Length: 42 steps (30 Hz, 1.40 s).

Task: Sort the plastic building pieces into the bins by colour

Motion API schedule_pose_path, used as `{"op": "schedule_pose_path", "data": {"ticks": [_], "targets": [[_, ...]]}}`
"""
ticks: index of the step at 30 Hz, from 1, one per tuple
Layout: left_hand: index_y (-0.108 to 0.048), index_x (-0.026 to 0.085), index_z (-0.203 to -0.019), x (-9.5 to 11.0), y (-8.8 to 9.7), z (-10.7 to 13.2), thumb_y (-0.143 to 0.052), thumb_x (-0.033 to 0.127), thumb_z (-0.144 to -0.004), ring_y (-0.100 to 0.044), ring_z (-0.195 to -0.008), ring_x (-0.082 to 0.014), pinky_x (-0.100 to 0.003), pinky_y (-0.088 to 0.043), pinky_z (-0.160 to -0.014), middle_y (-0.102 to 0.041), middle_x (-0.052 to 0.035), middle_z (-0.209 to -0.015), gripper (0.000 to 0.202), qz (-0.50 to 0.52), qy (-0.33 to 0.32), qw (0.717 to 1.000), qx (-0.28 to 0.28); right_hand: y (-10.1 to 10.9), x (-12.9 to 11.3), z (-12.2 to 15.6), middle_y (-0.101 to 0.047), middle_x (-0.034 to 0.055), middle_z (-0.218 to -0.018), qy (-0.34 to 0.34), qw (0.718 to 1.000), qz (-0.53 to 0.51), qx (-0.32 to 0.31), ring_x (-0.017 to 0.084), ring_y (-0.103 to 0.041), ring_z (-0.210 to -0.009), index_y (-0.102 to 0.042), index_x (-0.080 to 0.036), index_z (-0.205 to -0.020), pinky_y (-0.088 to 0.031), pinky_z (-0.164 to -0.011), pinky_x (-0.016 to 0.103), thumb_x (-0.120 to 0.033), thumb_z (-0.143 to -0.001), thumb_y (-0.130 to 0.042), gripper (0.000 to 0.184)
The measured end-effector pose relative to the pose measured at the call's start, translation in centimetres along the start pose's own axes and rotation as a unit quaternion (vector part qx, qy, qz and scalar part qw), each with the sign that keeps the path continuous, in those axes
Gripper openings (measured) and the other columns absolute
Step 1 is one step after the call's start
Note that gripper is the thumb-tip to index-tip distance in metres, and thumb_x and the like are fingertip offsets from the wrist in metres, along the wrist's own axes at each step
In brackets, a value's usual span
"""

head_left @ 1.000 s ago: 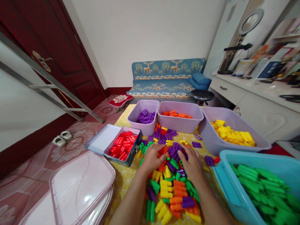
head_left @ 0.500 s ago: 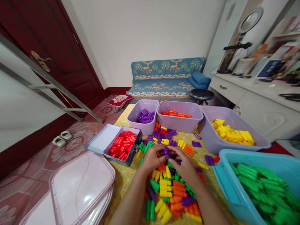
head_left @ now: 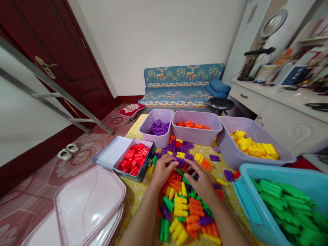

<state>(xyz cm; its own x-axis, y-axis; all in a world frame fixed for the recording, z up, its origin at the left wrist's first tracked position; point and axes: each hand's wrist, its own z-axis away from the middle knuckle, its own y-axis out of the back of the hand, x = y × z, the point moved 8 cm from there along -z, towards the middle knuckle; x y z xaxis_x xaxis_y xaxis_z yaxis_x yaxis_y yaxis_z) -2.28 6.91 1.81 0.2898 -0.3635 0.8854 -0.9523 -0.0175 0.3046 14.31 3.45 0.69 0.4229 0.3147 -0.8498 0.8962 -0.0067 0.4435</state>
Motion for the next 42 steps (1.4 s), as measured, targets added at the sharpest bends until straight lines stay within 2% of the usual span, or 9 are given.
{"op": "schedule_pose_path", "data": {"ticks": [8,13,17,22,27,32,35,39,42], "targets": [[-0.071,0.016,-0.085,-0.4,-0.4,0.2,-0.063,0.029,-0.081,-0.064,-0.084,-0.018,-0.028,-0.048,-0.08,-0.071,-0.005,-0.086,0.016,0.007,0.021,0.998,-0.053,-0.1,-1.0,0.1,-0.062,0.0051,-0.12,0.006,1.0,0.01,-0.026,0.022,-0.057,-0.107,-0.057,-0.025,-0.117,-0.046,-0.088,0.036,-0.019,-0.078,-0.054,0.039],[-0.072,0.018,-0.085,1.2,-0.7,0.3,-0.064,0.033,-0.081,-0.063,-0.084,-0.0183,-0.028,-0.048,-0.08,-0.071,-0.0052,-0.085,0.017,-0.03,0.005,0.997,-0.075,-0.4,-0.9,0.0,-0.063,0.0044,-0.115,0.014,0.999,0.023,-0.024,0.021,-0.057,-0.108,-0.058,-0.024,-0.114,-0.045,-0.088,0.035,-0.02,-0.08,-0.054,0.035],[-0.073,0.018,-0.083,3.4,1.1,-0.3,-0.066,0.034,-0.08,-0.061,-0.078,-0.0162,-0.026,-0.047,-0.074,-0.069,-0.0046,-0.082,0.018,-0.054,-0.037,0.998,0.01,-0.1,-0.6,-0.2,-0.066,0.0037,-0.095,0.018,1.0,0.013,0.002,0.02,-0.06,-0.093,-0.062,-0.021,-0.088,-0.046,-0.083,0.033,-0.018,-0.081,-0.052,0.012],[-0.07,0.017,-0.098,3.9,4.3,-1.9,-0.062,0.038,-0.083,-0.056,-0.063,-0.0116,-0.021,-0.045,-0.057,-0.065,-0.0027,-0.078,0.027,0.017,-0.006,0.988,0.152,-0.1,-0.8,-0.3,-0.066,0.0032,-0.089,0.034,0.999,-0.002,0.001,0.019,-0.061,-0.089,-0.063,-0.021,-0.081,-0.046,-0.083,0.033,-0.016,-0.082,-0.052,0.012],[-0.065,0.019,-0.114,5.4,6.9,-4.3,-0.057,0.032,-0.086,-0.061,-0.089,-0.0161,-0.025,-0.053,-0.073,-0.063,-0.0082,-0.107,0.031,-0.035,-0.077,0.964,0.254,-0.1,-0.8,-0.1,-0.066,0.0044,-0.095,0.044,0.999,-0.005,0.005,0.019,-0.06,-0.094,-0.064,-0.022,-0.084,-0.045,-0.088,0.033,-0.017,-0.084,-0.052,0.013],[-0.059,0.02,-0.124,5.1,5.7,-6.3,-0.062,0.019,-0.08,-0.054,-0.116,-0.025,-0.04,-0.047,-0.097,-0.057,-0.0119,-0.125,0.044,-0.18,-0.094,0.966,0.158,0.0,-0.7,0.0,-0.066,0.0048,-0.097,0.045,0.999,-0.005,0.006,0.02,-0.061,-0.096,-0.065,-0.022,-0.084,-0.046,-0.089,0.035,-0.017,-0.084,-0.052,0.014],[-0.06,0.022,-0.122,5.2,4.3,-5.4,-0.06,0.016,-0.08,-0.05,-0.122,-0.0261,-0.046,-0.039,-0.106,-0.057,-0.0095,-0.129,0.043,-0.232,-0.107,0.959,0.121,0.0,-0.9,-0.1,-0.067,0.0049,-0.096,0.047,0.999,-0.006,0.007,0.02,-0.061,-0.095,-0.065,-0.022,-0.084,-0.046,-0.088,0.035,-0.017,-0.084,-0.052,0.014],[-0.066,0.023,-0.114,5.6,2.6,-2.5,-0.054,0.017,-0.086,-0.057,-0.113,-0.021,-0.038,-0.043,-0.101,-0.065,-0.0066,-0.119,0.031,-0.181,-0.101,0.972,0.11,-0.1,-0.8,0.0,-0.067,0.005,-0.094,0.041,0.999,0.018,0.016,0.02,-0.061,-0.093,-0.063,-0.022,-0.085,-0.047,-0.086,0.035,-0.016,-0.081,-0.053,0.013],[-0.071,0.021,-0.102,4.2,0.4,-0.9,-0.055,0.021,-0.086,-0.065,-0.096,-0.0197,-0.033,-0.051,-0.089,-0.072,-0.0062,-0.101,0.022,-0.106,-0.034,0.993,0.043,-0.1,-0.2,0.1,-0.068,0.0045,-0.093,0.017,0.998,0.045,0.03,0.021,-0.062,-0.088,-0.062,-0.022,-0.093,-0.049,-0.08,0.036,-0.016,-0.076,-0.055,0.02]]}}
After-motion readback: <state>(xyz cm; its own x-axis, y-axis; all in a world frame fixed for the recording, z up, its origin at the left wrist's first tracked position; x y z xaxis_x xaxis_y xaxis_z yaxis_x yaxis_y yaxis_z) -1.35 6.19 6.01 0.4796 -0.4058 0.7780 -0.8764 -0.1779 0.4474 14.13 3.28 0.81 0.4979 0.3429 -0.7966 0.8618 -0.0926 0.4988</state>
